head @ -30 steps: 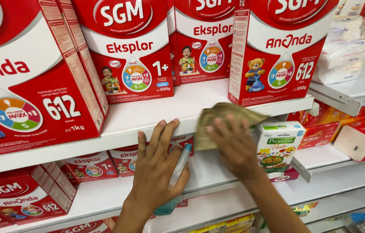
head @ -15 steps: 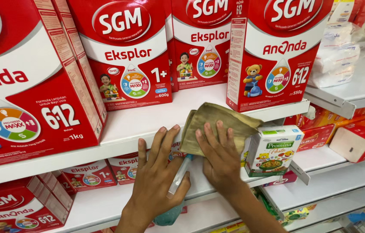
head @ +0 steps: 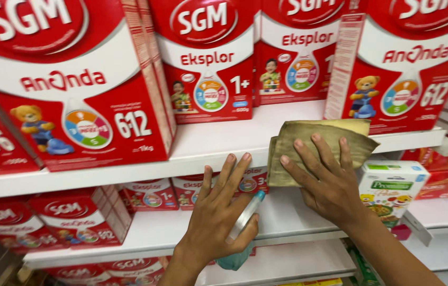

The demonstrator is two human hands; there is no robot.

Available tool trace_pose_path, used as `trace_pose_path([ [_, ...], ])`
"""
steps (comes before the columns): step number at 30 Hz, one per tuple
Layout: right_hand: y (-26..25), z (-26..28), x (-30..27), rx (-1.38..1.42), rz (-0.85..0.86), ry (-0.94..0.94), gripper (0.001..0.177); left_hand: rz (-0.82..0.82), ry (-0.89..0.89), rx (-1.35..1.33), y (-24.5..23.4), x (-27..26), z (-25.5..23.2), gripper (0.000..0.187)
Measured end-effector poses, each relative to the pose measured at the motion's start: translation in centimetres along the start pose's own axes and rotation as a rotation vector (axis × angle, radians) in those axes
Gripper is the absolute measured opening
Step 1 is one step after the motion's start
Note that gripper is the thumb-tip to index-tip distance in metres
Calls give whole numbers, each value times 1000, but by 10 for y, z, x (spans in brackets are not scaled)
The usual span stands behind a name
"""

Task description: The person sprays a cleaning solution from a bottle onto a cloth and wipes the front edges of multiple white shelves stocked with baby formula boxes. The person moves along the aisle, cleaning the shelf edges on different levels.

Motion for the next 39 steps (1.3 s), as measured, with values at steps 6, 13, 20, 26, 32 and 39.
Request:
trace_pose_path([
  [6, 3, 53, 37, 66, -23, -61, 62, -68, -22, 37, -25, -31, 3, 25],
  [13, -10, 87, 90, 201, -41, -213, 62, -132, -118, 52, -49, -48, 10, 21],
  [20, -17, 51, 84, 127, -17, -338, 62, -88, -97, 60, -44, -43, 5, 25],
  [26, -28, 16, 50, -10, 28, -272, 58, -74, -69, -13, -24, -38, 8, 28],
  [32, -42, -8, 14, -123, 82, -174, 58, -52, -37, -40, -2, -30, 14, 28],
  [39, -14, 26, 6, 152, 36, 71, 80, -33, -36, -26, 5, -27, 13, 28],
])
Point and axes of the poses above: each hand's wrist, its own x-axis towards the middle knuckle, its own y-axis out of the palm, z = x × y, the point moved 3 cm from there along x, towards the middle knuckle, and after that the axes turned 9 degrees about -x, right-handed, at the moved point
